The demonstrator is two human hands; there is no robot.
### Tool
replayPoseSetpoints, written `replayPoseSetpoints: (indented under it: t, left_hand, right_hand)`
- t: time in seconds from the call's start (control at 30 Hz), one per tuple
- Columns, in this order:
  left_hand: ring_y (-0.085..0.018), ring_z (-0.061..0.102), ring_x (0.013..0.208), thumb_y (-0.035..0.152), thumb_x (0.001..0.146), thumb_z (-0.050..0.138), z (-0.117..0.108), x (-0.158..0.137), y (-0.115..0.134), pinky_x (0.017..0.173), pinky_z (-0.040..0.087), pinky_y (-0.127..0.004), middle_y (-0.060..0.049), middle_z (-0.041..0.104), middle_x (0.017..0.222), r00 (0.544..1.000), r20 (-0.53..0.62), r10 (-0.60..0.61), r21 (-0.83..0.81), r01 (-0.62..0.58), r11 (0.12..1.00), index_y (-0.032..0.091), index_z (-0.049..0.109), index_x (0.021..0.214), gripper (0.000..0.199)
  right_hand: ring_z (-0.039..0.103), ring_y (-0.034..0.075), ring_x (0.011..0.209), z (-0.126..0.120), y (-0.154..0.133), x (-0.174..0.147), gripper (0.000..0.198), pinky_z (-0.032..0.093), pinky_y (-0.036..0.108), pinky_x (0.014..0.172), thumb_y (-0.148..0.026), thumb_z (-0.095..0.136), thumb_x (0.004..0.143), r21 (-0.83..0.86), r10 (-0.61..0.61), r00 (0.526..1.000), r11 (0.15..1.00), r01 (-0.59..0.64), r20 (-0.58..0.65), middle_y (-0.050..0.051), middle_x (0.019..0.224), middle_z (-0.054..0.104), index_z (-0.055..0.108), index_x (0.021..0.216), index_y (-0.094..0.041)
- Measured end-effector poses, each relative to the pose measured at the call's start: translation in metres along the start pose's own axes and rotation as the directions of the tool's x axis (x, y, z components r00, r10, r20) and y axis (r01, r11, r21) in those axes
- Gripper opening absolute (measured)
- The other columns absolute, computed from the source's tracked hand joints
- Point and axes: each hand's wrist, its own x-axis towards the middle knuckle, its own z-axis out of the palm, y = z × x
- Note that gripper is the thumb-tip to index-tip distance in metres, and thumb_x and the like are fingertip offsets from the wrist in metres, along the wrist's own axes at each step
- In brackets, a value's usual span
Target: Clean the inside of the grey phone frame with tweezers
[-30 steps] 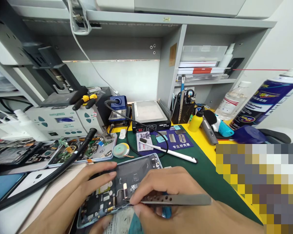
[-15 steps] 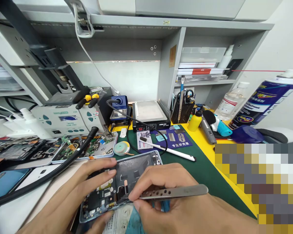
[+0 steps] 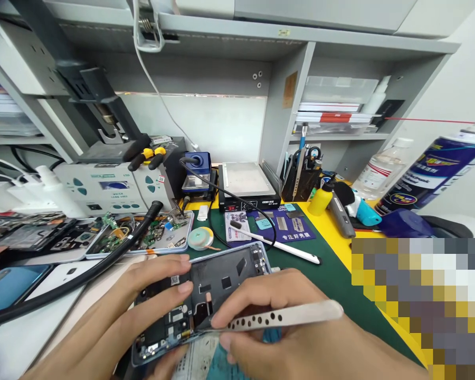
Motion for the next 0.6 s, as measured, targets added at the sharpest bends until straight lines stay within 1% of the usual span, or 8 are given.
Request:
replayPoseSetpoints:
  t: [0.07, 0.1, 0.17, 0.2, 0.27, 0.4, 0.53, 0.6]
  left_hand:
    - [-0.018, 0.041, 0.144, 0.011, 0.092, 0.053, 0.003, 0.000, 0.001, 0.123, 0.030, -0.032, -0.002, 0.046, 0.152, 1.000, -0.011, -0.021, -0.024, 0.021, 0.999, 0.029, 0.047, 0.142, 0.054]
    - [-0.017, 0.040, 0.144, 0.011, 0.093, 0.053, 0.004, 0.000, 0.001, 0.123, 0.027, -0.030, -0.002, 0.045, 0.152, 0.999, -0.020, -0.037, -0.040, 0.036, 0.999, 0.028, 0.046, 0.142, 0.053]
    - [-0.016, 0.041, 0.143, 0.014, 0.093, 0.055, 0.007, 0.001, 0.003, 0.123, 0.026, -0.028, -0.002, 0.045, 0.151, 0.997, -0.032, -0.075, -0.048, 0.074, 0.996, 0.027, 0.045, 0.142, 0.052]
    - [-0.016, 0.042, 0.141, 0.016, 0.093, 0.056, 0.008, 0.001, 0.003, 0.122, 0.028, -0.028, -0.002, 0.046, 0.150, 0.995, -0.030, -0.091, -0.044, 0.090, 0.995, 0.028, 0.044, 0.142, 0.052]
    - [-0.016, 0.044, 0.139, 0.017, 0.092, 0.056, 0.008, 0.003, 0.004, 0.121, 0.031, -0.028, -0.002, 0.046, 0.149, 0.994, -0.026, -0.106, -0.036, 0.105, 0.994, 0.027, 0.045, 0.143, 0.053]
    - [-0.015, 0.047, 0.136, 0.015, 0.091, 0.058, 0.005, 0.007, 0.005, 0.116, 0.039, -0.025, -0.007, 0.047, 0.145, 0.994, -0.031, -0.106, -0.093, 0.102, 0.990, 0.022, 0.046, 0.141, 0.051]
    - [-0.018, 0.051, 0.132, 0.015, 0.090, 0.060, 0.005, 0.008, 0.003, 0.111, 0.047, -0.026, -0.009, 0.047, 0.143, 0.992, -0.017, -0.126, -0.121, 0.123, 0.985, 0.022, 0.046, 0.142, 0.054]
    - [-0.017, 0.052, 0.131, 0.016, 0.090, 0.060, 0.007, 0.007, 0.003, 0.110, 0.048, -0.025, -0.009, 0.046, 0.143, 0.991, -0.013, -0.131, -0.126, 0.129, 0.984, 0.021, 0.046, 0.142, 0.055]
  right_hand:
    - [0.078, 0.017, 0.071, 0.004, -0.001, 0.003, 0.011, 0.061, 0.021, 0.064, -0.019, 0.076, 0.084, 0.259, 0.167, 0.986, 0.951, -0.168, 0.024, -0.003, 0.076, 0.083, 0.080, 0.088, -0.028]
    - [0.079, 0.017, 0.069, 0.006, -0.002, 0.004, 0.010, 0.062, 0.021, 0.064, -0.017, 0.076, 0.084, 0.360, 0.215, 0.976, 0.908, -0.215, 0.040, -0.002, 0.072, 0.083, 0.080, 0.087, -0.026]
    - [0.081, 0.018, 0.069, 0.008, -0.002, 0.008, 0.005, 0.065, 0.024, 0.067, -0.017, 0.078, 0.085, 0.463, 0.263, 0.964, 0.849, -0.254, 0.047, 0.000, 0.072, 0.084, 0.079, 0.086, -0.022]
    - [0.081, 0.019, 0.069, 0.009, -0.003, 0.010, 0.001, 0.066, 0.025, 0.068, -0.020, 0.079, 0.086, 0.483, 0.270, 0.962, 0.837, -0.255, 0.041, 0.002, 0.073, 0.084, 0.079, 0.087, -0.020]
    - [0.082, 0.019, 0.070, 0.010, -0.004, 0.013, 0.008, 0.067, 0.026, 0.068, -0.025, 0.081, 0.086, 0.537, 0.274, 0.962, 0.808, -0.241, 0.019, 0.004, 0.075, 0.085, 0.077, 0.088, -0.017]
    - [0.082, 0.018, 0.068, 0.016, -0.004, 0.014, 0.012, 0.067, 0.022, 0.064, -0.024, 0.084, 0.083, 0.625, 0.300, 0.953, 0.753, -0.208, -0.044, 0.003, 0.070, 0.083, 0.075, 0.085, -0.016]
    - [0.081, 0.018, 0.070, 0.020, -0.002, 0.011, 0.015, 0.067, 0.022, 0.067, -0.031, 0.086, 0.081, 0.591, 0.305, 0.949, 0.781, -0.202, -0.079, 0.003, 0.070, 0.083, 0.078, 0.086, -0.019]
    - [0.081, 0.018, 0.070, 0.020, -0.002, 0.011, 0.019, 0.067, 0.021, 0.066, -0.032, 0.090, 0.076, 0.571, 0.290, 0.953, 0.798, -0.193, -0.083, 0.002, 0.070, 0.083, 0.079, 0.084, -0.020]
